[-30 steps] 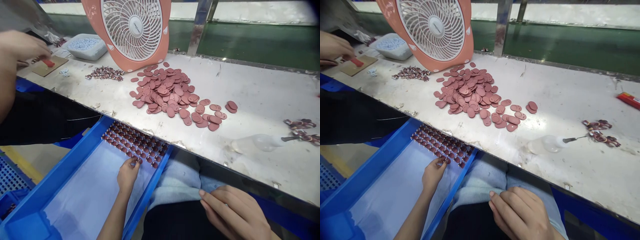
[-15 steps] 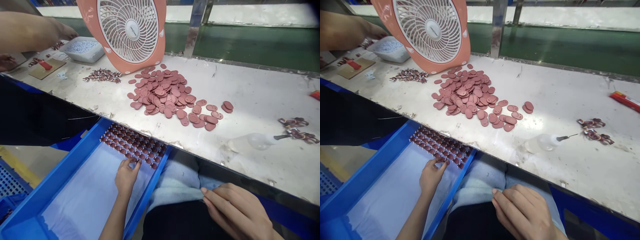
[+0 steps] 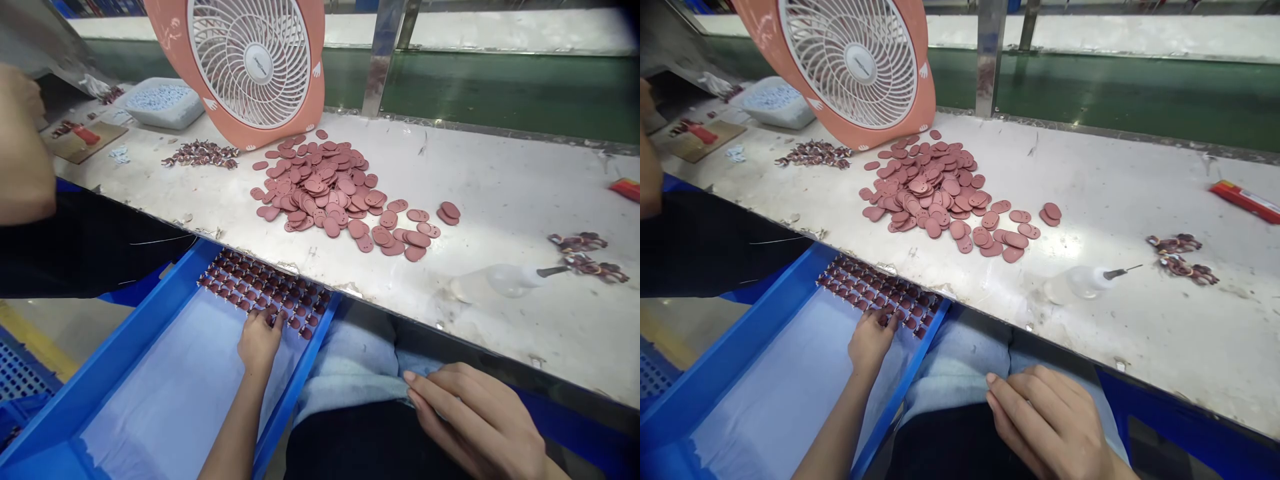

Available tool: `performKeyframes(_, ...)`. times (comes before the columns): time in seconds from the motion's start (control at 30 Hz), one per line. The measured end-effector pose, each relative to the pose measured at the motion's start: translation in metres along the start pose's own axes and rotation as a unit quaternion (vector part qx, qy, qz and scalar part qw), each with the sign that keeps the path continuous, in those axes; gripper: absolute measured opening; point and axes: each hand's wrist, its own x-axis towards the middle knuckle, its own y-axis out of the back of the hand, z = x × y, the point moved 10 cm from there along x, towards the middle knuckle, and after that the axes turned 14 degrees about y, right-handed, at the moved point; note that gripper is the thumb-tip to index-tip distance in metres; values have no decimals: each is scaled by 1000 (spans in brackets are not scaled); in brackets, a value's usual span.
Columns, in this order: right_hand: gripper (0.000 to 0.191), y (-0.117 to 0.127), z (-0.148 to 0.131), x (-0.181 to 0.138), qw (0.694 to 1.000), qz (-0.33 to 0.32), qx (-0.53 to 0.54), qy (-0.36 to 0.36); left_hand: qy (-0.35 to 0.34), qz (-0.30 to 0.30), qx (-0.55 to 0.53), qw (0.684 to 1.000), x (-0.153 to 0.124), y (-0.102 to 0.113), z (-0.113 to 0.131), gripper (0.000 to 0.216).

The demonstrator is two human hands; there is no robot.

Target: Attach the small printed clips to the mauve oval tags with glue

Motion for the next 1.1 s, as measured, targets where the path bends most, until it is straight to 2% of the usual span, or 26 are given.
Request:
performKeyframes(0.4,22,-1,0,-1,1000,6,-6,3,37,0,-9,999,-12,3,-35,34)
performKeyframes(0.9,25,-2,0,-5,1000,8,-5,-2,38,10,-15,999,-11,-1,-39,28)
performKeyframes(1.0,24,-1,1,-4,1000,9,-6,-4,29,25,-25,999,-10,4,-39,27)
performKeyframes(1.1,23,4,2,-4,1000,11,-11,-7,-1,71,-54,996,-18,21,-30,23)
